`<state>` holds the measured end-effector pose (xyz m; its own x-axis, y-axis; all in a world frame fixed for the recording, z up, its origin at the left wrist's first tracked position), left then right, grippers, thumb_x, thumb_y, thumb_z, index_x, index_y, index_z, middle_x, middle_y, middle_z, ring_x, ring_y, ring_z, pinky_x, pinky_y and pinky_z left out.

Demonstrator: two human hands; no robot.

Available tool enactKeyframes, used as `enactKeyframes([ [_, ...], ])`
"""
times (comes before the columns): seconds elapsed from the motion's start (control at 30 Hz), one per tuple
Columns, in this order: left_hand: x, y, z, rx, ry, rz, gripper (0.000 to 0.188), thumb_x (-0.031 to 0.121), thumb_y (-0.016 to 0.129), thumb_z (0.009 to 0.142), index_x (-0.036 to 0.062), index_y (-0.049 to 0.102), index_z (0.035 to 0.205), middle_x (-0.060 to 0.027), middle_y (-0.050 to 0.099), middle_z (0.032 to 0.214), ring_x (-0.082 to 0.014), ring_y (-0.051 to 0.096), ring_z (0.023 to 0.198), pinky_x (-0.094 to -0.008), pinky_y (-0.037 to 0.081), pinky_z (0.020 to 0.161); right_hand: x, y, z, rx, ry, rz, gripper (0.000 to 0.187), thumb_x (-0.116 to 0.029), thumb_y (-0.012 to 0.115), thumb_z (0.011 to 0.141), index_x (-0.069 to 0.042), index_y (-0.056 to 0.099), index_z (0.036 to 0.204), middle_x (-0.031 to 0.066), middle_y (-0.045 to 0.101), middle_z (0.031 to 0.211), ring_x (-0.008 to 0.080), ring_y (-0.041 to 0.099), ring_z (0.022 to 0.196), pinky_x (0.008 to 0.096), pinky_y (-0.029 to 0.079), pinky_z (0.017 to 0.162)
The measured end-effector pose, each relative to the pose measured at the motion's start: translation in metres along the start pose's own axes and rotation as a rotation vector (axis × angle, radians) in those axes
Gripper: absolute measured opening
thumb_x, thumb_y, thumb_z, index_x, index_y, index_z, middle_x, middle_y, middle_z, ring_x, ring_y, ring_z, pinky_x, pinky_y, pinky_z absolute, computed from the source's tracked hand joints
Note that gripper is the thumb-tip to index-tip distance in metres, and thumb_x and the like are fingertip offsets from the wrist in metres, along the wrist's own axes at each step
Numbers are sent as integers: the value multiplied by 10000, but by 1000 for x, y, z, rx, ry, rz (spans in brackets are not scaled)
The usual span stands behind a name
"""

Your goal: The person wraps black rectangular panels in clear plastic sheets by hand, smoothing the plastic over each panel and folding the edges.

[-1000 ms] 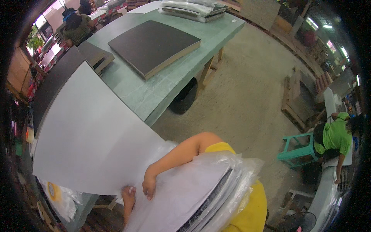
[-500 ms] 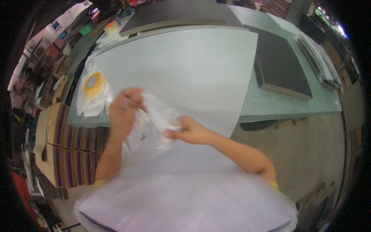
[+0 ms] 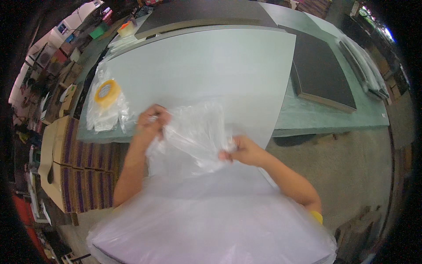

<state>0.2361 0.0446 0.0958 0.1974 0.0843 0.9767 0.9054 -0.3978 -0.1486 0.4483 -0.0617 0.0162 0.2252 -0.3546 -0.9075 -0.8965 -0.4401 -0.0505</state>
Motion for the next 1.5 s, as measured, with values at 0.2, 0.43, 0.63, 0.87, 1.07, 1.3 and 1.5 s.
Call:
enactKeyframes([
  [0.2, 14, -12, -12, 4, 161, 70, 69, 73, 571, 744, 8, 588, 760, 3, 543, 680, -57, 480, 624, -189, 378, 557, -21, -48, -44, 113, -160, -499, 615, -389, 663, 688, -41, 455, 1151, 135, 477, 1139, 224, 461, 1054, 371, 371, 867],
  [0.43, 25, 5, -27, -297, 358, -5, 79, -39, 545, 686, -1, 589, 739, -9, 541, 702, -82, 477, 634, -199, 373, 568, -30, -22, 27, -148, -322, 245, 906, -474, 715, 564, -3, 330, 1235, 130, 413, 1202, 203, 395, 1114, 335, 321, 915],
  [0.63, 8, -27, -30, -200, 312, 196, 75, -34, 548, 697, -4, 586, 754, -28, 522, 734, -102, 478, 673, -222, 381, 602, 11, -16, 40, -357, -229, 429, 569, -374, 736, 592, -11, 507, 965, 86, 548, 895, 140, 518, 834, 271, 426, 689],
  [0.87, 49, -40, -43, 282, 422, 478, 59, -17, 549, 704, -10, 580, 754, -46, 529, 724, -121, 499, 685, -223, 397, 636, -54, 8, 4, -310, -277, 357, 196, -181, 676, 707, -23, 569, 754, 37, 570, 672, 106, 531, 633, 218, 411, 549],
  [1.07, 43, 25, -60, -350, 398, 433, 107, 81, 639, 704, 1, 571, 725, -56, 568, 680, -109, 515, 627, -235, 416, 592, -67, 33, 12, -110, -163, 597, 218, -239, 658, 732, -47, 556, 741, 28, 546, 649, 99, 488, 564, 214, 379, 502],
  [1.3, 12, -14, -48, 84, 378, 475, 81, 78, 634, 688, 15, 584, 697, -52, 557, 660, -110, 510, 622, -246, 410, 569, -67, 19, 0, -86, -260, 665, 318, -355, 597, 770, -84, 519, 622, -1, 484, 569, 109, 412, 464, 224, 327, 419],
  [1.5, 80, -109, -73, 832, 560, 640, 193, 65, 599, 709, 25, 561, 894, -79, 578, 851, -163, 541, 772, -284, 428, 720, -74, -15, -21, 82, -377, 451, 324, -295, 558, 806, -68, 502, 583, 41, 505, 635, 116, 453, 558, 225, 370, 534],
])
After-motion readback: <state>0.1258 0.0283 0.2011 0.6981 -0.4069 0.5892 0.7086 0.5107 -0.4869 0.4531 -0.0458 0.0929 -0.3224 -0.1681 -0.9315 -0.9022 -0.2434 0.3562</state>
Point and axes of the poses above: each hand's wrist, its own z-axis towards the middle knuckle, its own y-axis out of the palm, x = y × z, the point moved 5 cm from there along z, towards the middle knuckle
